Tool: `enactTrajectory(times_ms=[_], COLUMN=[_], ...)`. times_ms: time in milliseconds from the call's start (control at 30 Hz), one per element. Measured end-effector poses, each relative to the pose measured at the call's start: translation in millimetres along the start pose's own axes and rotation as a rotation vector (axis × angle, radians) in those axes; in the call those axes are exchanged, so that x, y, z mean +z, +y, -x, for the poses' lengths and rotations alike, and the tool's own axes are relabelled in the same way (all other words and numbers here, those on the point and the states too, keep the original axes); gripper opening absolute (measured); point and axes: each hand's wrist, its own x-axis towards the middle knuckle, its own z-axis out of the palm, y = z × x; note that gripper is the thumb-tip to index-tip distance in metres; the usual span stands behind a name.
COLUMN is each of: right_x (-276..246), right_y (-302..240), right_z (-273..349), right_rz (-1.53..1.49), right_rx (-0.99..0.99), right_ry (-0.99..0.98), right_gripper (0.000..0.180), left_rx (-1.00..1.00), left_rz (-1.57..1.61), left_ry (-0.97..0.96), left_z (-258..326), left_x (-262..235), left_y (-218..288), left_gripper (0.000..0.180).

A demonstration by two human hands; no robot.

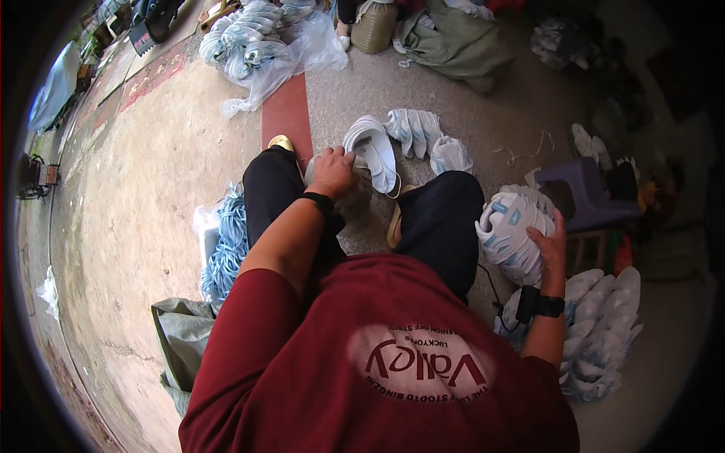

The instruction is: Manually lacing and organizing shoe upper components in a manufacturing setting.

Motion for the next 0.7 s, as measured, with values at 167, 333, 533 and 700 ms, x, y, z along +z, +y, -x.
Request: enactTrajectory(times_ms=[167, 333, 533, 700], right_x=[-9, -18, -25, -16], right_y=[5, -16, -36, -5], right_z=[15, 35, 60, 67], right_rz=[-0.017, -0.114, -0.16, -0.107], right_rx=[-0.019, 0.011, -0.063, -0.082], right_ry=[0.044, 0.02, 0.047, 0.037], right_gripper=[0.095, 0.097, 0.096, 0.094], left_rx=[-0.013, 0.005, 0.032, 0.015], left_rz=[0.037, 0.014, 0.032, 0.007], left_ry=[-0.045, -0.066, -0.061, 0.037], left_z=[-3, -7, -4, 9], left_x=[-2, 0, -3, 4], left_y=[-1, -5, -6, 2], left_gripper=[0.036, 0.043, 0.047, 0.046])
